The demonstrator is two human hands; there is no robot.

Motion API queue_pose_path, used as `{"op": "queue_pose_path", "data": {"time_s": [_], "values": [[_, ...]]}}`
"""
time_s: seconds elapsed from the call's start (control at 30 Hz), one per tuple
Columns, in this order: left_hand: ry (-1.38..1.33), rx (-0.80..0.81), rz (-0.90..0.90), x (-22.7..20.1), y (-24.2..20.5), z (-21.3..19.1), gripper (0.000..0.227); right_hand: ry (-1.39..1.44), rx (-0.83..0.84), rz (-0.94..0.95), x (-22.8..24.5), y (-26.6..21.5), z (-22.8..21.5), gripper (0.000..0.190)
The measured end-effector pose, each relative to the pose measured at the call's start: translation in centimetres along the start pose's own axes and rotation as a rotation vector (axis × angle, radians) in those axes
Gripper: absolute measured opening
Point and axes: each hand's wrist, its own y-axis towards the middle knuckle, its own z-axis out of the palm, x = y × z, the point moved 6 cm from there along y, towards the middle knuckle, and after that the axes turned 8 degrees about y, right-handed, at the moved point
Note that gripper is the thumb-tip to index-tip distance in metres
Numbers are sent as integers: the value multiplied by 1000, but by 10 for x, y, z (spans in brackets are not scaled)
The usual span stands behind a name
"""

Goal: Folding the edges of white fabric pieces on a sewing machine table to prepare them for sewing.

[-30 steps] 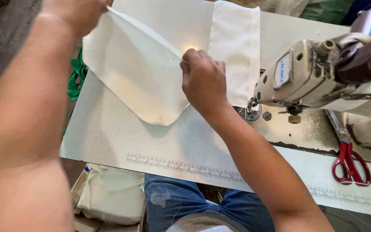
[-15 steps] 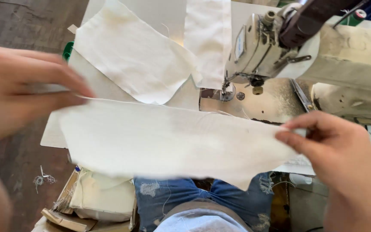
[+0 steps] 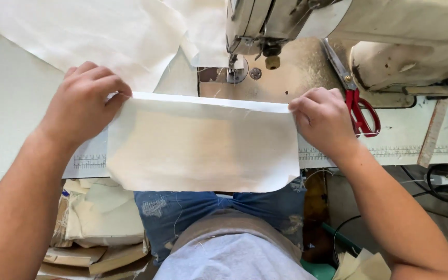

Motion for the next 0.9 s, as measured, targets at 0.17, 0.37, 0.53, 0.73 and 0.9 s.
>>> {"op": "queue_pose_path", "data": {"time_s": [0.17, 0.37, 0.53, 0.73, 0.9], "values": [[59, -139, 78, -12, -21, -1, 23, -76, 25, -130, 6, 0, -3, 17], [183, -226, 126, -28, -22, -14, 19, -138, 75, -218, 15, 3, -8, 16], [92, 1, 20, -31, -3, -25, 10, -133, 155, -128, 12, -3, -7, 6], [-200, 704, -459, -14, 23, -13, 38, 122, 423, 661, -5, 11, 1, 36], [-99, 592, -163, -17, 15, 0, 10, 104, 376, 342, 4, -15, 4, 15]]}}
